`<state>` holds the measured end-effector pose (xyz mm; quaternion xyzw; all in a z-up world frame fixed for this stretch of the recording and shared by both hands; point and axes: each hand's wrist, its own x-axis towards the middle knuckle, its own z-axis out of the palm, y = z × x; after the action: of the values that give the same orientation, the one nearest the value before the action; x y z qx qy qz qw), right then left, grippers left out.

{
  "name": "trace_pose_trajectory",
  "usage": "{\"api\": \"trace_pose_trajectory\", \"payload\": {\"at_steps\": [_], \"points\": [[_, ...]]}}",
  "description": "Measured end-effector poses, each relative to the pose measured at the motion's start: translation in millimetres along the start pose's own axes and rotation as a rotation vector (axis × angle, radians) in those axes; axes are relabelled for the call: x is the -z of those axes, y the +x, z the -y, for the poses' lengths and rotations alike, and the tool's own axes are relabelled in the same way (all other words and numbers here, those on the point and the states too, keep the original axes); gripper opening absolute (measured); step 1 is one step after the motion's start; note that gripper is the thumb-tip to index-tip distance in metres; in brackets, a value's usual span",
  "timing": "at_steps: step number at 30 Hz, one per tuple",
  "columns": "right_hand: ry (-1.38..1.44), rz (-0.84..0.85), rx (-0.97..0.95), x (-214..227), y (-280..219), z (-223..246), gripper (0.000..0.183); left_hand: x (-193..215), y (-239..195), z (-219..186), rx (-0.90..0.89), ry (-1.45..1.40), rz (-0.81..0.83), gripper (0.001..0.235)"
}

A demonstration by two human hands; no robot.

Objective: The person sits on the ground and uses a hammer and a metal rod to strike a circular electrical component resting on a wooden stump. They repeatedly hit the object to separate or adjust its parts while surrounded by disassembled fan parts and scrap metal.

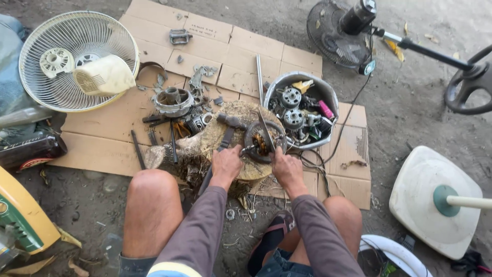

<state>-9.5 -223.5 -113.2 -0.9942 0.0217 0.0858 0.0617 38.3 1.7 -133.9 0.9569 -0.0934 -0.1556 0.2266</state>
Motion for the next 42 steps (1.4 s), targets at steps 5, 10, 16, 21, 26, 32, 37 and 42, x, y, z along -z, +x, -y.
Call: {"api": "trace_pose_trajectory", "payload": {"at_steps": [5, 10, 16, 21, 26, 32, 37, 42], "points": [[-0.002, -0.04, -0.02, 1, -5, 0, 0.035, -7, -4, 7, 0.008, -0.002, -0.039, 0.023], [-0.004, -0.074, 0.0, -7, -2, -3, 0.036, 0, -11, 4, -0.02, 0.01, -0.042, 0.024], [0.005, -0.12, -0.013, 4, -9, 3, 0.036, -10, -6, 9, -0.064, 0.026, -0.071, 0.023], [0.09, -0.201, -0.05, 12, -15, 15, 0.039, -6, -12, 11, -0.072, 0.047, -0.047, 0.028], [0.05, -0.303, -0.021, 0, -10, 11, 0.037, -7, -15, 10, -0.083, 0.101, -0.063, 0.023], [-0.004, -0.287, 0.074, 3, 1, 2, 0.036, -10, -16, 12, -0.086, 0.142, -0.09, 0.022], [-0.02, -0.292, 0.053, -19, -5, 0, 0.034, 13, -26, 3, -0.054, -0.05, -0.127, 0.027], [-0.014, -0.292, 0.031, -19, -6, 2, 0.033, 30, -31, 4, 0.156, -0.092, -0.223, 0.041]]}}
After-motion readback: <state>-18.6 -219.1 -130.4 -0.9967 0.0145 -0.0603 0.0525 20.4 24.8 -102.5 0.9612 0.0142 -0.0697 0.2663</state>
